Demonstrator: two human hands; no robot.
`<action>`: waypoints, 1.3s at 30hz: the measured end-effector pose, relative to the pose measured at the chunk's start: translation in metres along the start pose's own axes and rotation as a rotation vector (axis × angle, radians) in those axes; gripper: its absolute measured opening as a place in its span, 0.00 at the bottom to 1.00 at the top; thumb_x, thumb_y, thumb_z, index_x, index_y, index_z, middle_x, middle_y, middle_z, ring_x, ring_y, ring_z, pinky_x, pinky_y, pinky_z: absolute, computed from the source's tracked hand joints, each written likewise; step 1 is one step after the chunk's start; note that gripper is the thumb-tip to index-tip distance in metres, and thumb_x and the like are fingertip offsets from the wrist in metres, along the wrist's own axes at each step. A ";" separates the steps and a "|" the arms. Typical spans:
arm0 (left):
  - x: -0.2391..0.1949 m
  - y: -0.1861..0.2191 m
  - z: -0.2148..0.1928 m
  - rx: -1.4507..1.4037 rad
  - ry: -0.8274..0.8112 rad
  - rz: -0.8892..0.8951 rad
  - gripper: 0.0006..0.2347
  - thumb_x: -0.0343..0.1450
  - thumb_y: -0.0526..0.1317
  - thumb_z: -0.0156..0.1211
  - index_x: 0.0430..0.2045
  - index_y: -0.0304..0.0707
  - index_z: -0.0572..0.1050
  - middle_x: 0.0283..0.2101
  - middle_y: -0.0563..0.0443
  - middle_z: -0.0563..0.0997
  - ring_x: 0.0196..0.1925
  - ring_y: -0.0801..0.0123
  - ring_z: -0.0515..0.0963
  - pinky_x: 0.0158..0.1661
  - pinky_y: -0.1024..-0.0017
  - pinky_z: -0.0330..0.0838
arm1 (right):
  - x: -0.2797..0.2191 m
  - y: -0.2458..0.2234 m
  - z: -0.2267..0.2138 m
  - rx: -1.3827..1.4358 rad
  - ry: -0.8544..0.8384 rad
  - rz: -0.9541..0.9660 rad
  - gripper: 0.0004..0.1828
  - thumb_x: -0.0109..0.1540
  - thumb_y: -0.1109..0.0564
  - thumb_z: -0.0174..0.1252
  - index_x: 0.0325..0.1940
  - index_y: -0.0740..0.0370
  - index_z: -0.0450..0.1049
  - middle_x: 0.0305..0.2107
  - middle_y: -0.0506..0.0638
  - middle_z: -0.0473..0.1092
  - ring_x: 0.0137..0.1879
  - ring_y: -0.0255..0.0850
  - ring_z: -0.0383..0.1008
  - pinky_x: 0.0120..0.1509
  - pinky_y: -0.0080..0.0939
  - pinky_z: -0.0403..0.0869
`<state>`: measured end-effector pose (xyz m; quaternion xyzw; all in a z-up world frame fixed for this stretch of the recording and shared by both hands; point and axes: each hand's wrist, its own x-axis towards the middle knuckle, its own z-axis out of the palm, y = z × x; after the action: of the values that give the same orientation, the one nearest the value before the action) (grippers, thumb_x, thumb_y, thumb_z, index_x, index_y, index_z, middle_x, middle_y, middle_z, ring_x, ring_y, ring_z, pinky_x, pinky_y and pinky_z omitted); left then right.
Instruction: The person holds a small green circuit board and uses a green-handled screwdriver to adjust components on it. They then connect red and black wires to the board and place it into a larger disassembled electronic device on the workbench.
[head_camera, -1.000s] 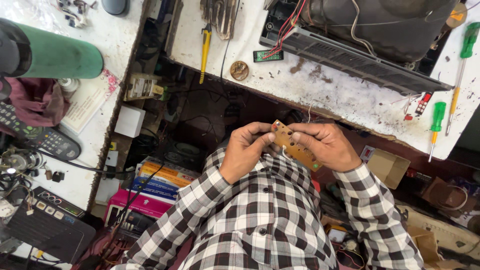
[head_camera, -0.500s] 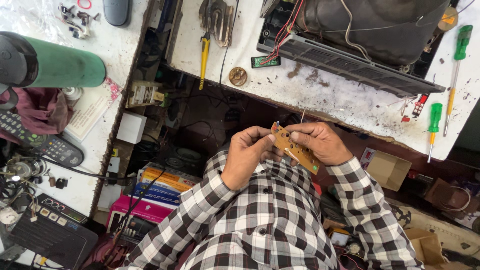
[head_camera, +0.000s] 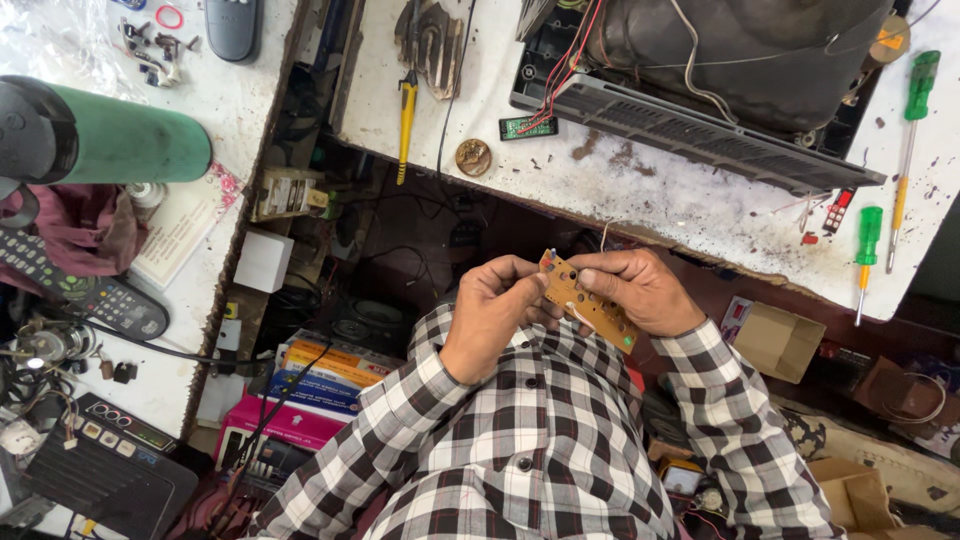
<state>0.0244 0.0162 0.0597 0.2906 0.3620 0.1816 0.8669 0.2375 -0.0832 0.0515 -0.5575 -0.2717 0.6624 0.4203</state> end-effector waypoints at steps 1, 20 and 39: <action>0.000 -0.003 -0.003 0.017 -0.021 0.020 0.07 0.76 0.32 0.55 0.40 0.23 0.77 0.35 0.41 0.84 0.33 0.68 0.84 0.36 0.71 0.82 | -0.001 -0.001 0.000 -0.062 0.017 -0.046 0.19 0.69 0.55 0.56 0.58 0.70 0.77 0.37 0.57 0.81 0.36 0.38 0.80 0.40 0.38 0.81; -0.002 -0.019 -0.029 -0.150 -0.123 0.062 0.17 0.74 0.25 0.57 0.60 0.24 0.71 0.57 0.36 0.79 0.57 0.59 0.81 0.59 0.63 0.78 | -0.033 -0.035 0.079 -0.786 0.347 -0.352 0.24 0.58 0.59 0.69 0.59 0.50 0.79 0.55 0.55 0.69 0.59 0.49 0.73 0.61 0.47 0.75; -0.004 -0.014 -0.026 -0.113 -0.072 0.039 0.16 0.73 0.24 0.56 0.57 0.24 0.73 0.55 0.37 0.81 0.55 0.62 0.83 0.57 0.65 0.80 | -0.033 -0.024 0.074 -1.102 0.364 -0.589 0.35 0.61 0.57 0.68 0.71 0.43 0.66 0.55 0.59 0.68 0.56 0.54 0.74 0.55 0.50 0.78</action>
<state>0.0041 0.0132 0.0381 0.2546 0.3141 0.2081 0.8906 0.1726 -0.0918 0.1055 -0.6968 -0.6375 0.1783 0.2761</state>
